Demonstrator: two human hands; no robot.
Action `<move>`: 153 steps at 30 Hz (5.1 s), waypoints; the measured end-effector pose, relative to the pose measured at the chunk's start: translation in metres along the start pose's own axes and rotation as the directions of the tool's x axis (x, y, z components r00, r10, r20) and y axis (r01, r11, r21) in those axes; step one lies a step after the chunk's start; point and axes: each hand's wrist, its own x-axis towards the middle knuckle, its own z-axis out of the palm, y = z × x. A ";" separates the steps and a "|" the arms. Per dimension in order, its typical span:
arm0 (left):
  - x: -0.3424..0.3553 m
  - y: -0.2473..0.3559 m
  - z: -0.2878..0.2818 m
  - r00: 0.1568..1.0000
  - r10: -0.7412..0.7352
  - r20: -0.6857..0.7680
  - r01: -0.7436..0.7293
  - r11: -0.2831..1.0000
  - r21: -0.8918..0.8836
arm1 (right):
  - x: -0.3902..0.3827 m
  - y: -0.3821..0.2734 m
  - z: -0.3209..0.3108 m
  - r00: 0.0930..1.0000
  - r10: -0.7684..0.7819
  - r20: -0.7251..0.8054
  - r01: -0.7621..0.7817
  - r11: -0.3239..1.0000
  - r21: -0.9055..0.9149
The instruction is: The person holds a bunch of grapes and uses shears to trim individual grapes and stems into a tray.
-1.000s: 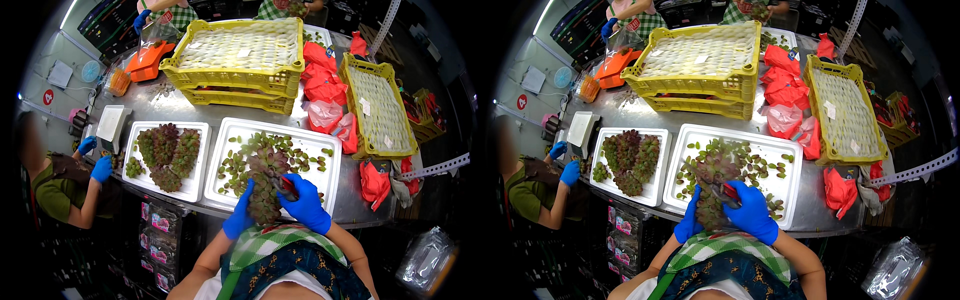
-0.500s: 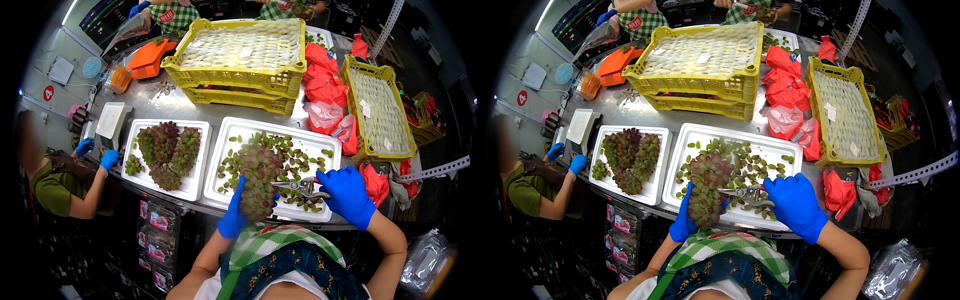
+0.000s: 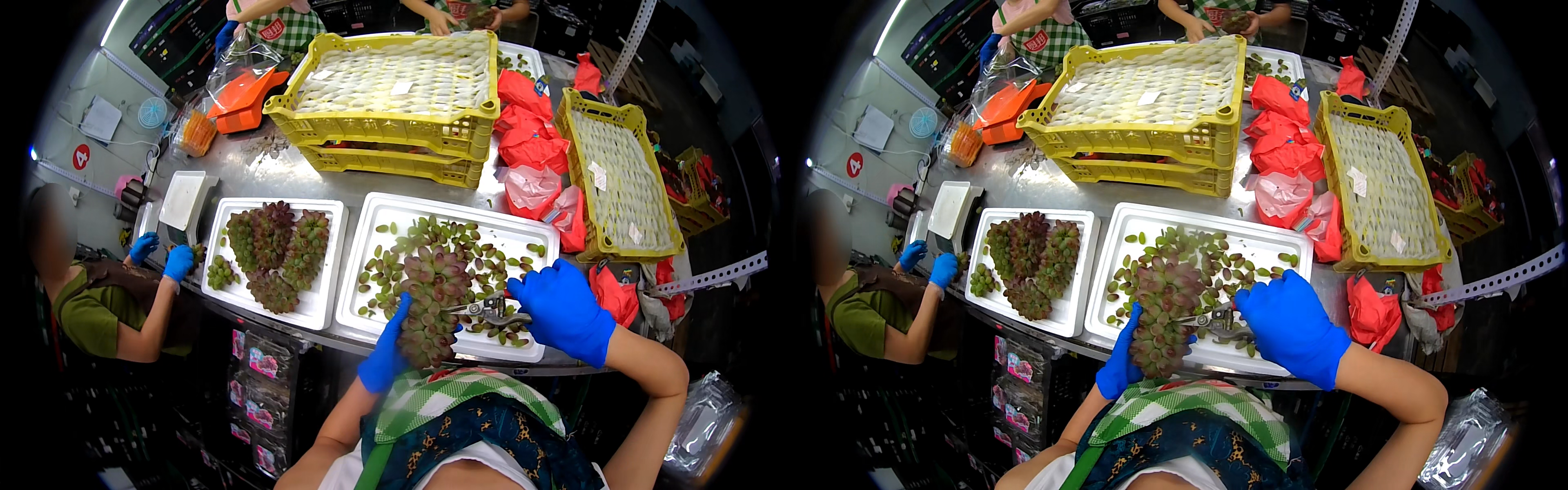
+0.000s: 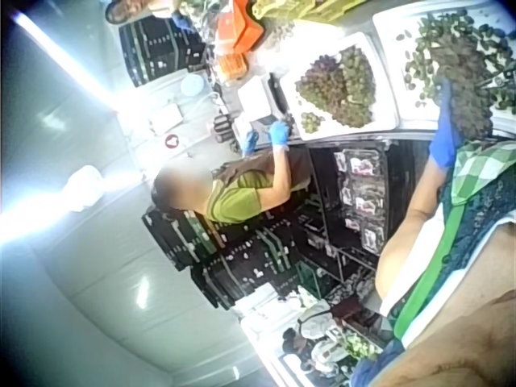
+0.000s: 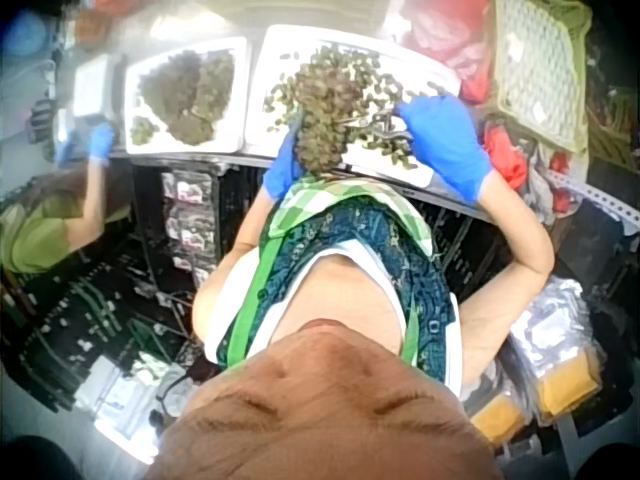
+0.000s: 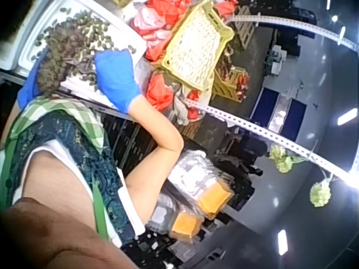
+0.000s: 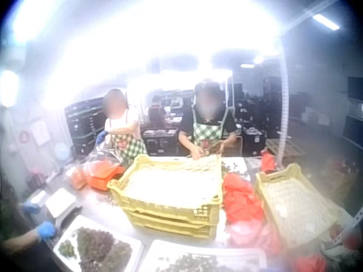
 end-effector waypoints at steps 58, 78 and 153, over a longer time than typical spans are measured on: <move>0.002 0.003 0.005 0.992 0.120 -0.040 -0.121 0.993 -0.007 | -0.028 0.012 0.066 0.889 0.446 -0.102 -0.297 0.732 0.613; 0.022 0.010 0.035 0.907 0.400 -0.133 -0.266 0.788 0.556 | 0.025 -0.046 0.102 0.904 0.405 0.137 0.270 -0.790 0.551; 0.047 -0.004 -0.019 0.842 0.521 0.141 -0.504 0.666 0.550 | 0.009 -0.049 0.230 0.664 0.700 -0.262 -0.541 0.693 0.477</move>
